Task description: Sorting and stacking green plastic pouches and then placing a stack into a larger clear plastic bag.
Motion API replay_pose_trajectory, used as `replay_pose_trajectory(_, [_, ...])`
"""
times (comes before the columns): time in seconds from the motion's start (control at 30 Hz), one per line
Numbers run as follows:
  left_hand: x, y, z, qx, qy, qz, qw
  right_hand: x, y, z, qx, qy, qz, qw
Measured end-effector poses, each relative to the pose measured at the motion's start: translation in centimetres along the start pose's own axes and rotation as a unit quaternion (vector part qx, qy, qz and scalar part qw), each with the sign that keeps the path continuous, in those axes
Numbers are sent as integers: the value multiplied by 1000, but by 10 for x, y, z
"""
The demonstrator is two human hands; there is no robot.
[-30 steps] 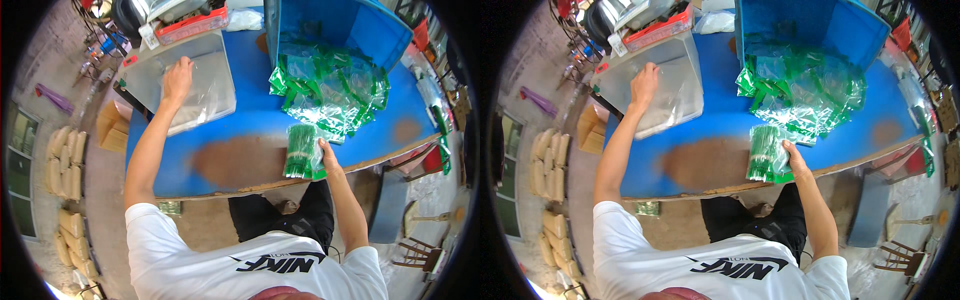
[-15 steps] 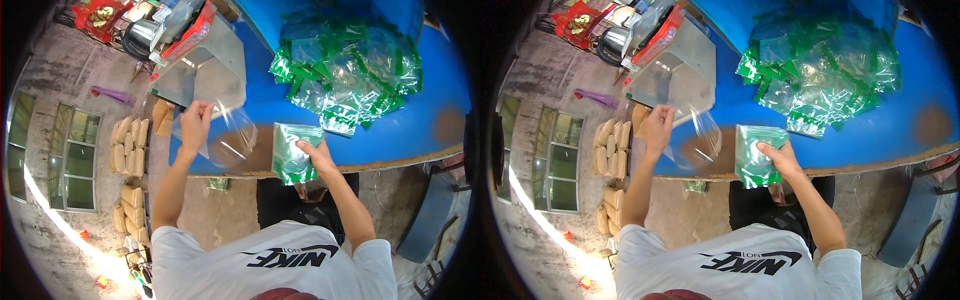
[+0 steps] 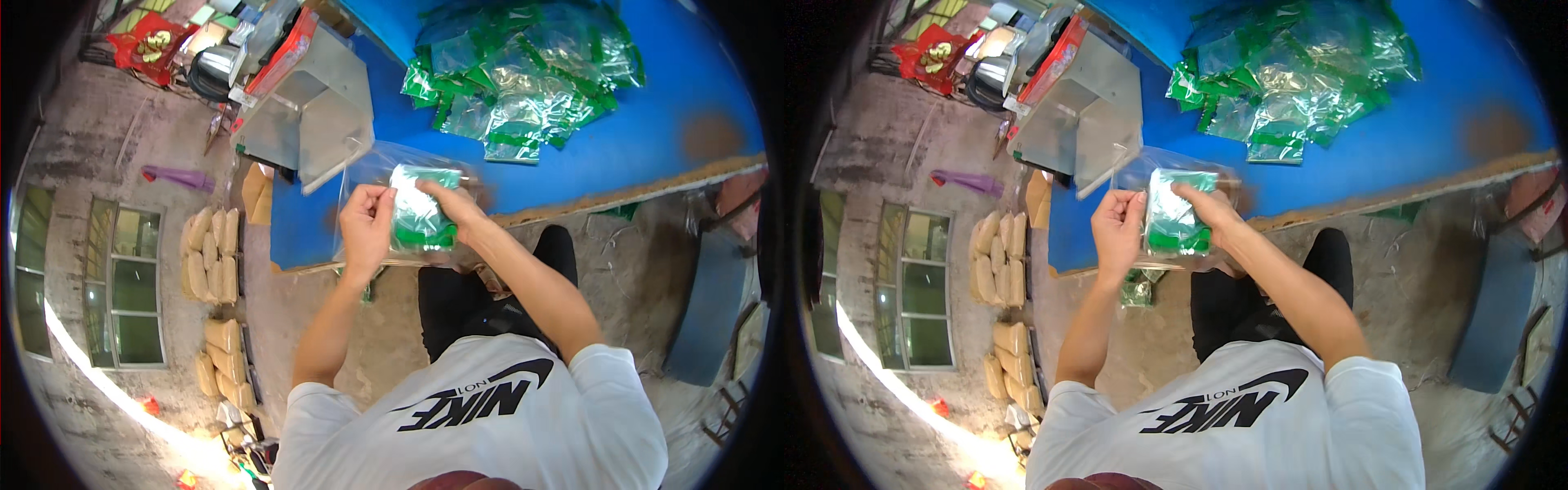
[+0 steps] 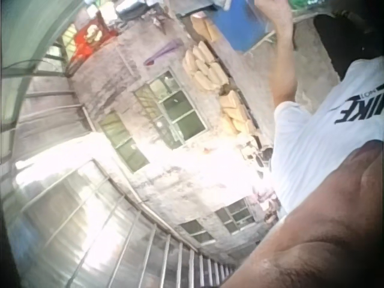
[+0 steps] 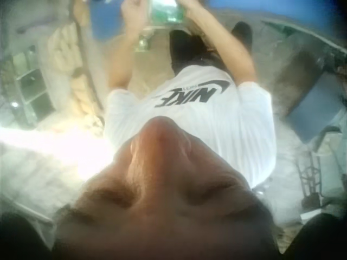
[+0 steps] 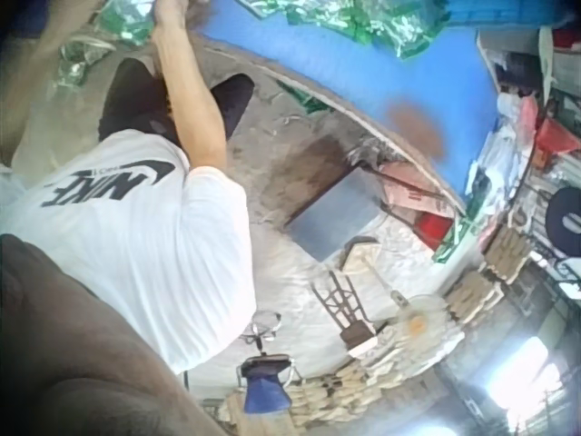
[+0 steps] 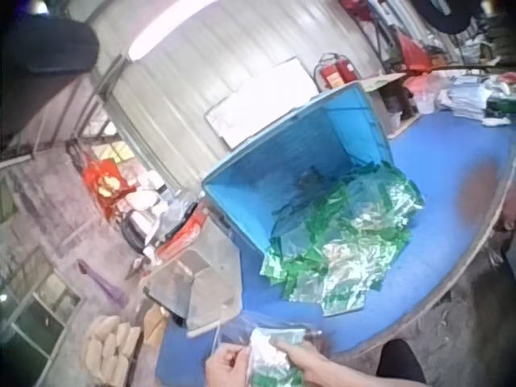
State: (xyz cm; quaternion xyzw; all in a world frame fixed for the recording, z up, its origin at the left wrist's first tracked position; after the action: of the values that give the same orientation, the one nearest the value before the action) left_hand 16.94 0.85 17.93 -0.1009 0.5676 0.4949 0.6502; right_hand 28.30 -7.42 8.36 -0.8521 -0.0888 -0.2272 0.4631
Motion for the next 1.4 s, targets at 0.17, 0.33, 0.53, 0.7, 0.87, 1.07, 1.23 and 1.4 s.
replay_pose_trajectory(0.17, [-13,-26,-22,38,-34,-49,998,8,-2,2,5,96,-62,993])
replay_pose_trajectory(0.33, [-19,-53,-87,72,-64,-93,991,23,5,-5,-88,201,-302,928])
replay_pose_trajectory(0.53, [-74,-35,-115,226,-165,-48,959,31,-16,-59,13,264,-434,862])
replay_pose_trajectory(0.7, [-66,-16,50,149,-440,271,843,17,-21,-51,-7,221,-376,900])
replay_pose_trajectory(0.87, [-54,-8,85,363,-227,243,870,18,-37,-50,18,216,-424,879])
replay_pose_trajectory(1.07, [-65,-10,75,313,-260,207,890,12,-53,-46,43,221,-492,841])
replay_pose_trajectory(1.23, [-84,-49,46,278,-378,186,863,2,-42,-14,163,203,-638,725])
replay_pose_trajectory(1.4, [-58,-68,27,253,-461,200,827,-1,-27,-18,159,201,-625,737])
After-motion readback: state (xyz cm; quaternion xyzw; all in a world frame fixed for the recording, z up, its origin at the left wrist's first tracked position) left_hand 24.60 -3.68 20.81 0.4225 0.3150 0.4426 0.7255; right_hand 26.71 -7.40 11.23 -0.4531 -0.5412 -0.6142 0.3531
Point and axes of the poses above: each hand's wrist, its own z-axis towards the middle knuckle, its own y-axis out of the back of the hand, x = y × z, the point moved 2 cm from there along z, towards the middle knuckle, and after that the axes turned 5 degrees about -x, right-handed, at the moved point
